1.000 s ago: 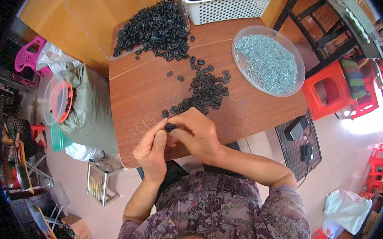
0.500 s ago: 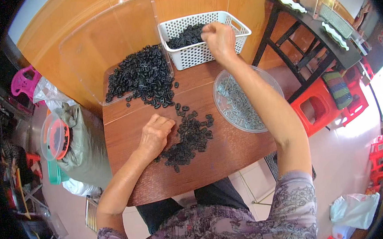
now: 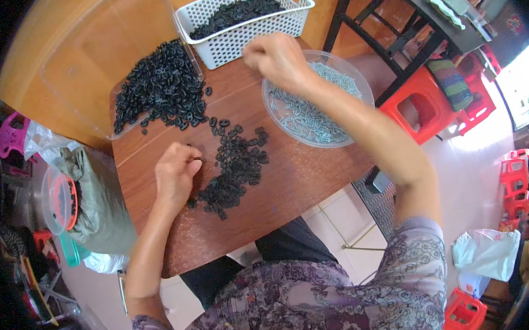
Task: The person sorts black plastic rings and small silver components into separate piles on a wooden table by hand.
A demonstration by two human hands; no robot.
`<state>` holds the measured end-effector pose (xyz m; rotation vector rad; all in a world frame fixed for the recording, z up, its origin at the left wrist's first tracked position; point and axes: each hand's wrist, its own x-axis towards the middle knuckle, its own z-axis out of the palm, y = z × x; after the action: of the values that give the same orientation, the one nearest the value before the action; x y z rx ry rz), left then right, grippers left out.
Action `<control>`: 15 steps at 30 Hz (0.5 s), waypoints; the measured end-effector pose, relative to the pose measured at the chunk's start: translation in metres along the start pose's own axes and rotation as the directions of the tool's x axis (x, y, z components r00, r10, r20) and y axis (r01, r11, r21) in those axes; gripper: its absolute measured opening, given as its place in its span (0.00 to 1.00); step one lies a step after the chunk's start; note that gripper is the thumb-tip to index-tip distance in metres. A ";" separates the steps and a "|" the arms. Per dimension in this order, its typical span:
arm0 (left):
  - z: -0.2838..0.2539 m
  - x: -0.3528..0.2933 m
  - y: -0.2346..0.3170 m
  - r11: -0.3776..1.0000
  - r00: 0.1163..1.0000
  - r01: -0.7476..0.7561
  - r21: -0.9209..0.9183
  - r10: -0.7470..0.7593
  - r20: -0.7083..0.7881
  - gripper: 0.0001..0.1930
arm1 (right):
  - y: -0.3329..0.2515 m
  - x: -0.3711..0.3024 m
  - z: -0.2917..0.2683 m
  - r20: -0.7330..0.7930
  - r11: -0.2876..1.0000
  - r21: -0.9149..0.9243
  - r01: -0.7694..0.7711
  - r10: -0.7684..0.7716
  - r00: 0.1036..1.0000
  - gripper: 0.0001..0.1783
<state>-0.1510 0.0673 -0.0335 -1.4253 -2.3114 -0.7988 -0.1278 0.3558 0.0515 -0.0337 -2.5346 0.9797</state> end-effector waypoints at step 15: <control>-0.031 -0.047 0.091 -0.258 0.643 0.196 -0.946 -0.694 0.323 0.08 | -0.107 -0.151 0.092 0.274 0.455 0.846 -0.280 0.080 0.958 0.03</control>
<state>-0.0498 0.0470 -0.0066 -0.1414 -1.6082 -3.1960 -0.0130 0.1915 0.0031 0.1059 -1.8537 2.3893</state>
